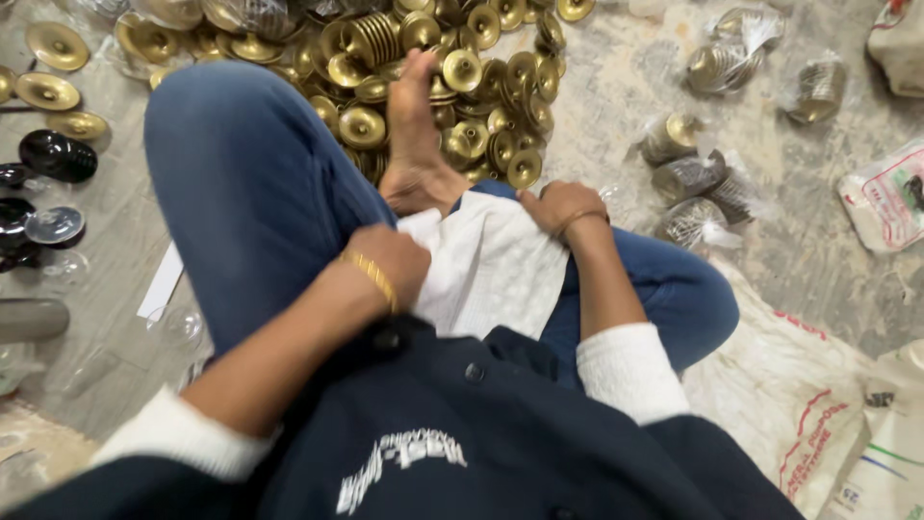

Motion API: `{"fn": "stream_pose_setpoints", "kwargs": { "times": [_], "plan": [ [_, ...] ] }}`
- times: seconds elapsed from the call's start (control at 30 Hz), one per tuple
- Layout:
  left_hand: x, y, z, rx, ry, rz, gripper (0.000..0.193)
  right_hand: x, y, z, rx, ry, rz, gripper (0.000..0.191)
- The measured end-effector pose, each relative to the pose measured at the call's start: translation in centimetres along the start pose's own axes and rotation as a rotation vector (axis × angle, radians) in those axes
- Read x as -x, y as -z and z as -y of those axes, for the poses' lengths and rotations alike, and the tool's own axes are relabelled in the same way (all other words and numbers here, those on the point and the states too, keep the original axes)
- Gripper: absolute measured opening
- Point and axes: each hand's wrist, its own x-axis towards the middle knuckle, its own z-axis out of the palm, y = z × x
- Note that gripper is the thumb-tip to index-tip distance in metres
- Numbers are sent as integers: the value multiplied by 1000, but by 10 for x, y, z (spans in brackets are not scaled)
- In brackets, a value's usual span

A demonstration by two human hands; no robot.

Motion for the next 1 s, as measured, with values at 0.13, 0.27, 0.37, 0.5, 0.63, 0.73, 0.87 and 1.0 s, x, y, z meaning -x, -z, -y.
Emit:
{"fn": "stream_pose_setpoints", "kwargs": {
  "times": [0.13,0.27,0.37,0.5,0.63,0.73,0.87,1.0],
  "plan": [
    [40,6,-37,31,-137,79,22,6,-20,28,70,173,71,66],
    [33,3,-59,71,-246,71,22,1,-43,68,280,316,210,62],
    [15,5,-58,73,-219,102,21,-8,-55,77,287,381,178,56],
    [8,12,-45,77,-162,90,23,8,-67,64,219,599,-112,32],
    [30,9,-30,107,-113,-40,38,47,-62,47,-209,810,-603,10],
    [46,4,-21,117,-57,-87,62,64,-51,37,-415,748,-831,8],
    [52,6,-16,211,-64,-187,50,72,-45,27,-681,431,-770,12],
    [41,10,-15,201,-87,-74,33,77,-26,-7,-713,425,-1051,7]
  ]
}}
